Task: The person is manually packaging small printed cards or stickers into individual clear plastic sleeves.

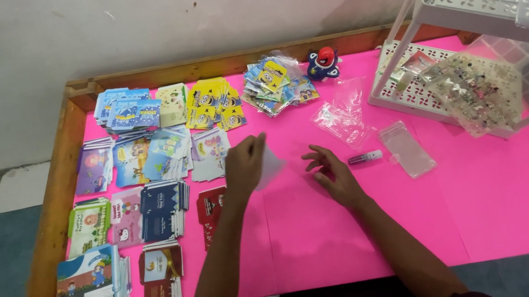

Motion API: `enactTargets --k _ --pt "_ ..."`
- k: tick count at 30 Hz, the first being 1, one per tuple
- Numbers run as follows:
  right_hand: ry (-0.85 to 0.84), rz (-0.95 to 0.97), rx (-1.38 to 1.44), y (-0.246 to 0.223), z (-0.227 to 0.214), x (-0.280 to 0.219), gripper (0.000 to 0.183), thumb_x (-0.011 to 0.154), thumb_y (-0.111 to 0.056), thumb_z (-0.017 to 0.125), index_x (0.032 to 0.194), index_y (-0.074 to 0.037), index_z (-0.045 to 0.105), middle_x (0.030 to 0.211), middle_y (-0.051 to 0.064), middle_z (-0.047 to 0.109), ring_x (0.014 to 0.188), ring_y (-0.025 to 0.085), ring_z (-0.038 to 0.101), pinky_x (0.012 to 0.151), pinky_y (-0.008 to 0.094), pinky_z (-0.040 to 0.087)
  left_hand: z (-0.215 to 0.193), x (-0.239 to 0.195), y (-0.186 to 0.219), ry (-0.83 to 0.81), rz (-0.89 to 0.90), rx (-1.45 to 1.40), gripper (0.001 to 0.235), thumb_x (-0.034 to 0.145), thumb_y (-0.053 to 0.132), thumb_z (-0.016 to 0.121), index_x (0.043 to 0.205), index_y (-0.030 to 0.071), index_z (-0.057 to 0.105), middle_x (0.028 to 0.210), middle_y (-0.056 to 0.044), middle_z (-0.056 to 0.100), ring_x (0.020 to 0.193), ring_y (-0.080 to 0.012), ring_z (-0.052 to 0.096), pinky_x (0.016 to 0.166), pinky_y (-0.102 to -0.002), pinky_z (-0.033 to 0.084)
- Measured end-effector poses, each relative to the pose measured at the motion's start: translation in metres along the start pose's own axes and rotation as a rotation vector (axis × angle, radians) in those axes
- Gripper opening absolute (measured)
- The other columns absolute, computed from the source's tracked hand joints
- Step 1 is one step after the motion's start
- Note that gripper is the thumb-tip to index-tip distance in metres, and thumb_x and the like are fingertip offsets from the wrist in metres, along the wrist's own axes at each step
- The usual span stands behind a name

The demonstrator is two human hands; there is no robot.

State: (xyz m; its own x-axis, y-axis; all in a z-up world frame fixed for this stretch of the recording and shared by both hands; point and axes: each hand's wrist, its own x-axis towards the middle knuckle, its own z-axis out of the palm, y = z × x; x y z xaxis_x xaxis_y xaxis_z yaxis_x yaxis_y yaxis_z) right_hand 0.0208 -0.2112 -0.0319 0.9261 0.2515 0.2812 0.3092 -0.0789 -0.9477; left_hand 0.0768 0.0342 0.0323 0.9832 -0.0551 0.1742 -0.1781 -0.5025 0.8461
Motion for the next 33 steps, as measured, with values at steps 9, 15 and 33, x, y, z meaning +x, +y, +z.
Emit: enactTargets --k 9,15,33 --pt "0.049 0.136 0.011 0.000 0.005 -0.004 0.052 0.095 -0.009 0.064 0.142 -0.008 0.043 0.081 0.009 0.069 0.068 0.019 0.063 0.063 0.031 0.050 0.043 -0.009 0.016 -0.151 -0.096 -0.045 0.069 0.107 0.067 0.032 0.135 0.005 0.049 0.096 -0.021 0.071 0.084 -0.0357 0.070 0.075 -0.052 0.054" --pt "0.156 0.135 -0.401 -0.001 -0.005 -0.005 0.013 0.092 -0.014 0.071 0.105 -0.012 0.075 0.082 0.011 0.075 0.078 0.027 0.074 0.066 0.037 0.058 0.035 -0.044 0.015 -0.069 0.399 0.185 0.059 0.097 0.062 0.058 0.123 0.010 0.061 0.113 -0.011 0.064 0.114 -0.0327 0.063 0.104 -0.049 0.046" --pt "-0.041 -0.126 -0.511 -0.009 -0.011 -0.008 0.020 0.083 -0.029 0.082 0.096 -0.014 0.079 0.095 0.010 0.066 0.092 0.031 0.064 0.082 0.045 0.053 0.053 -0.051 -0.031 -0.316 0.386 0.324 0.014 0.094 0.034 0.074 0.098 0.021 0.077 0.108 0.004 0.077 0.126 -0.0187 0.064 0.115 -0.047 0.039"
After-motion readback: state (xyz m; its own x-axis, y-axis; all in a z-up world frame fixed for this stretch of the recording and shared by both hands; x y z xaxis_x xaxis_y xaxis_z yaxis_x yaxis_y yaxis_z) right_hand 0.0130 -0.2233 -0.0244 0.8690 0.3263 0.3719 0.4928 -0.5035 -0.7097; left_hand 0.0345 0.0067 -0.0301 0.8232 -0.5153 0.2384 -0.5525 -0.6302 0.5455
